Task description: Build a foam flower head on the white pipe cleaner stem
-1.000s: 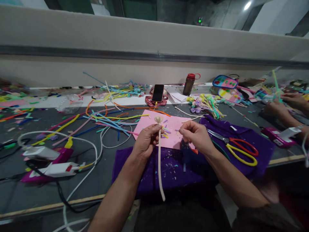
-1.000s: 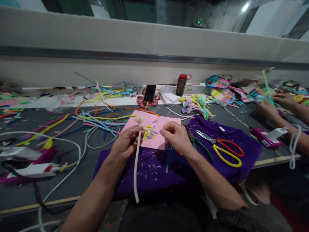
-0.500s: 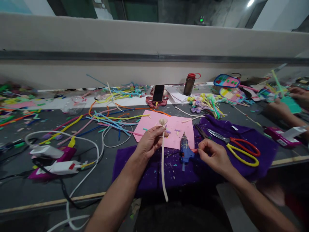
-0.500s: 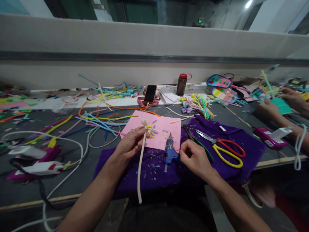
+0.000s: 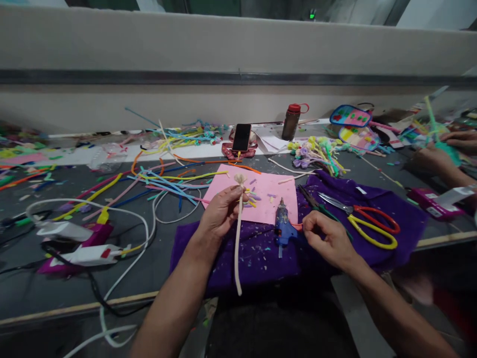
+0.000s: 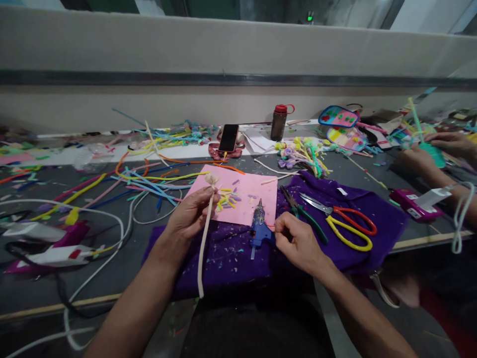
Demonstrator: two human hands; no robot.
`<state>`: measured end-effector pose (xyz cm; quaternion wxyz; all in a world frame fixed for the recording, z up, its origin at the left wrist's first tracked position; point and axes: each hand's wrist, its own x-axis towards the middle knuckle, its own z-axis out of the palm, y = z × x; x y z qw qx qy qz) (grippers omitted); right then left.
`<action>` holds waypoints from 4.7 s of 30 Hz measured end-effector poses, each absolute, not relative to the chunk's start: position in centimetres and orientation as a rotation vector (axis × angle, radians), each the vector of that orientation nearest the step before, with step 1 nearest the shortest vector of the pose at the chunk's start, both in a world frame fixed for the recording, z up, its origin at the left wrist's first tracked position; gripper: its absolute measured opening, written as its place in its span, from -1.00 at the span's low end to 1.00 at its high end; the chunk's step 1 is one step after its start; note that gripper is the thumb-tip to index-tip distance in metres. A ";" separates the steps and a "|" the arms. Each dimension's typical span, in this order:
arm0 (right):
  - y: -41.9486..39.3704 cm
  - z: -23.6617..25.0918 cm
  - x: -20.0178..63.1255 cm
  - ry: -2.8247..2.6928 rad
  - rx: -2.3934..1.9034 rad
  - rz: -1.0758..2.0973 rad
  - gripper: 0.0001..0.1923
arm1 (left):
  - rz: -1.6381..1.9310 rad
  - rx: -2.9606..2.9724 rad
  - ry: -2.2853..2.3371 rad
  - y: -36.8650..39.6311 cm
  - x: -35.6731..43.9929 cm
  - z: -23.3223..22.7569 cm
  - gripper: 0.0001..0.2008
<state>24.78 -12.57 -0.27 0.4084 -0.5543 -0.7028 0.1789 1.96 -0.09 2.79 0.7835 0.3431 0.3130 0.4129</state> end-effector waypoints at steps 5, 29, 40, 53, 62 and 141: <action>-12.6 -0.6 25.1 -1.789 -1.344 0.476 -0.86 | 0.898 0.754 0.691 -0.1 1.8 2.9 -0.84; -12.7 -0.6 24.9 -2.102 -1.588 0.018 -0.69 | 0.690 1.030 0.868 -1.3 4.3 0.7 -0.80; -12.2 -1.2 25.7 -1.989 -1.591 0.247 -0.74 | 0.593 1.094 0.949 -0.9 4.9 -0.8 -0.79; -13.0 0.3 25.6 -1.101 -1.139 1.033 -0.67 | 0.745 1.051 0.781 -1.2 4.2 0.8 -0.78; -12.8 -0.3 21.5 -1.368 -1.099 0.945 -0.66 | 0.733 0.799 0.630 -0.7 3.3 1.3 -0.82; -11.5 0.6 20.4 -1.662 -1.433 0.614 -0.47 | 0.805 0.906 0.657 -0.9 3.0 1.2 -0.78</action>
